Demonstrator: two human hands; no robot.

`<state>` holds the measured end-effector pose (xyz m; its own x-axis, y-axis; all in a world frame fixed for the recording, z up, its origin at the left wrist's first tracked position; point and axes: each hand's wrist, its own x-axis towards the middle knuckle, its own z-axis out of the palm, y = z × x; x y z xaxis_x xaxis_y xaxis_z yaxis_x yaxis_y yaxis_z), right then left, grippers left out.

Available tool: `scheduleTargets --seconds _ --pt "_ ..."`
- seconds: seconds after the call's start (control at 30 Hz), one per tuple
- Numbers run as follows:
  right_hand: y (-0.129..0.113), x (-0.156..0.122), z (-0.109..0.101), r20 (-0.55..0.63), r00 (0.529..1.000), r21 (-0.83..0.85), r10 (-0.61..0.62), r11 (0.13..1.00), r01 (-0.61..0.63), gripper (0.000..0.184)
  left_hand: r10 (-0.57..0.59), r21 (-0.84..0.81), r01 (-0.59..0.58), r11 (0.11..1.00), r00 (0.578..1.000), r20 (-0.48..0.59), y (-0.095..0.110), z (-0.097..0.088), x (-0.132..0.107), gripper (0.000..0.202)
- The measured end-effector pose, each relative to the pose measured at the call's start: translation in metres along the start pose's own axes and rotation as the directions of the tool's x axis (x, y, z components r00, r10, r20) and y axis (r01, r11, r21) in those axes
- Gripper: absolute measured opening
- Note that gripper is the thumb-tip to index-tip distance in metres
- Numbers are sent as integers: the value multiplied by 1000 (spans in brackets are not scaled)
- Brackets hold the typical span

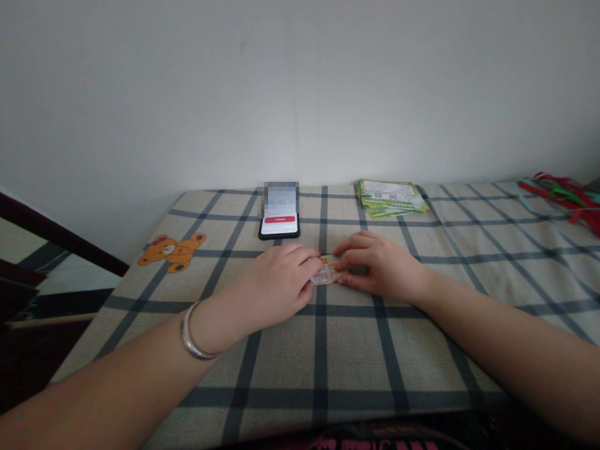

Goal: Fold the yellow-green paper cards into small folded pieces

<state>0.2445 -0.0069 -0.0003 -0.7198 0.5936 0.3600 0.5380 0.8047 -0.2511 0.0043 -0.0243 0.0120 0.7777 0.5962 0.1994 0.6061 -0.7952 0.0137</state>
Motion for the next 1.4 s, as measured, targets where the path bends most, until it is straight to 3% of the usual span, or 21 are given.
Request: scheduleTargets --seconds 0.23,0.6,0.87,1.17,1.4 --pt "-4 1 -2 13 999 -23 29 999 -29 18 -127 -32 126 992 991 -37 2 3 4 29" --pt "-7 2 -3 41 998 -97 51 994 -46 22 -148 -73 146 987 989 -14 5 4 4 28" --pt "-9 2 -5 61 998 -134 25 991 -17 24 -135 -141 124 982 988 -69 -1 9 4 37" --pt "-9 2 -4 49 998 -117 50 992 -44 24 -223 -282 185 942 969 -110 1 12 6 33" --pt "-9 -1 0 -17 994 -96 109 989 -110 47 -255 -374 189 908 958 -135 -2 16 6 45"
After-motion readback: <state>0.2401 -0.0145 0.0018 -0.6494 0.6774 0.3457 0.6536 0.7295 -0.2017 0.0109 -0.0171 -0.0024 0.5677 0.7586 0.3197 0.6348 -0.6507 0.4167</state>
